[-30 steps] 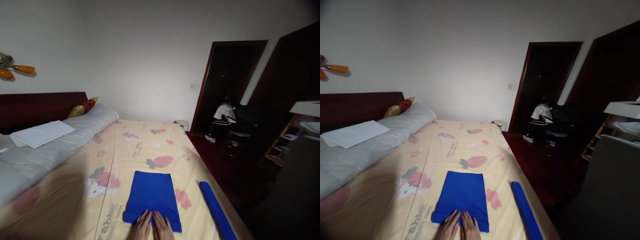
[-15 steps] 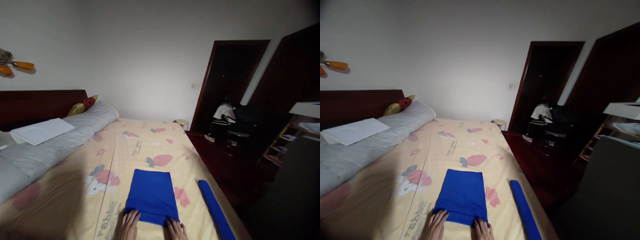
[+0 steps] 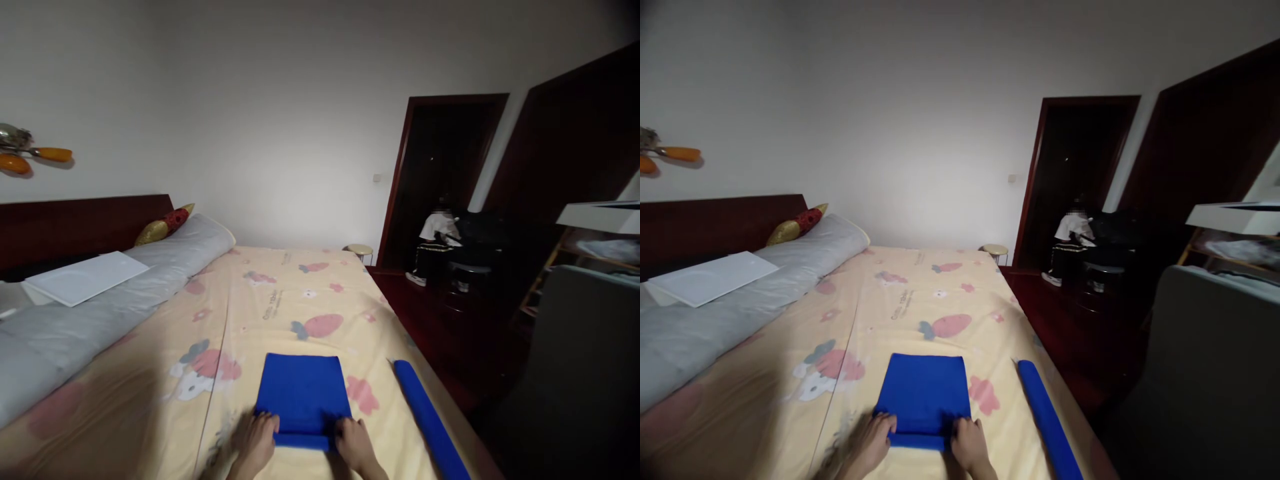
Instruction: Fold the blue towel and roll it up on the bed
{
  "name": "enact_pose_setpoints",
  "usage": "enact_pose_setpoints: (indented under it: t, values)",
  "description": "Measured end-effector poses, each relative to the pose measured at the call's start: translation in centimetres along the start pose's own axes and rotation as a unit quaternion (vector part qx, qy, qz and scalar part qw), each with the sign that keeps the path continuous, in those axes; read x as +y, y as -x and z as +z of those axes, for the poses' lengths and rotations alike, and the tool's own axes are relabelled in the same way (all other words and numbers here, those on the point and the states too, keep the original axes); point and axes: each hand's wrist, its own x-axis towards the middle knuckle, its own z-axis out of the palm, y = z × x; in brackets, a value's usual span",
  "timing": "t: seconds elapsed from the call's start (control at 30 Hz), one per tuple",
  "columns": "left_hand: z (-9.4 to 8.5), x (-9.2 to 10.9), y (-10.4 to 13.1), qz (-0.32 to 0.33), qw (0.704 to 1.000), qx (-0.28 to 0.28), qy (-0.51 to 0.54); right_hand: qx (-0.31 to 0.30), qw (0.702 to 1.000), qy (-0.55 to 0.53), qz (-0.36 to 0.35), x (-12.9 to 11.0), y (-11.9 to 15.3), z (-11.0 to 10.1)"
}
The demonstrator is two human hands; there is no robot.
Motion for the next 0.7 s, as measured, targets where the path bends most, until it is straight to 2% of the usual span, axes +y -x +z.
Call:
enact_pose_setpoints:
  t: [0.1,0.17,0.23,0.33,0.4,0.47,0.53,0.63,0.7]
  values:
    - [0.9,-0.1,0.9,-0.033,0.999,-0.028,-0.006,-0.009,1.000,0.001,0.012,0.4,1.0,1.4]
    - [2.4,0.4,1.2,-0.052,0.998,-0.030,-0.005,0.003,1.000,0.007,0.010,-0.1,1.7,2.4]
    - [4.5,1.4,1.1,-0.058,0.998,-0.007,0.007,0.042,0.999,0.000,-0.005,-1.7,2.0,3.7]
    - [7.8,3.3,0.1,-0.006,0.998,0.045,0.038,0.123,0.990,-0.053,-0.047,-4.9,1.8,6.2]
    - [9.5,3.4,-0.5,0.054,0.992,0.102,0.047,0.165,0.979,-0.081,-0.085,-5.9,1.6,7.8]
    - [10.4,1.9,-0.7,0.103,0.976,0.189,0.041,0.188,0.970,-0.086,-0.128,-4.7,1.7,8.7]
    - [10.6,-1.1,-0.3,0.125,0.951,0.281,0.022,0.211,0.959,-0.061,-0.179,-1.4,2.3,8.5]
    - [10.2,-5.8,0.7,0.100,0.922,0.374,-0.016,0.270,0.936,0.009,-0.226,3.9,3.6,7.3]
    - [10.1,-6.7,1.1,0.063,0.906,0.417,-0.038,0.314,0.923,0.049,-0.217,5.1,4.1,6.7]
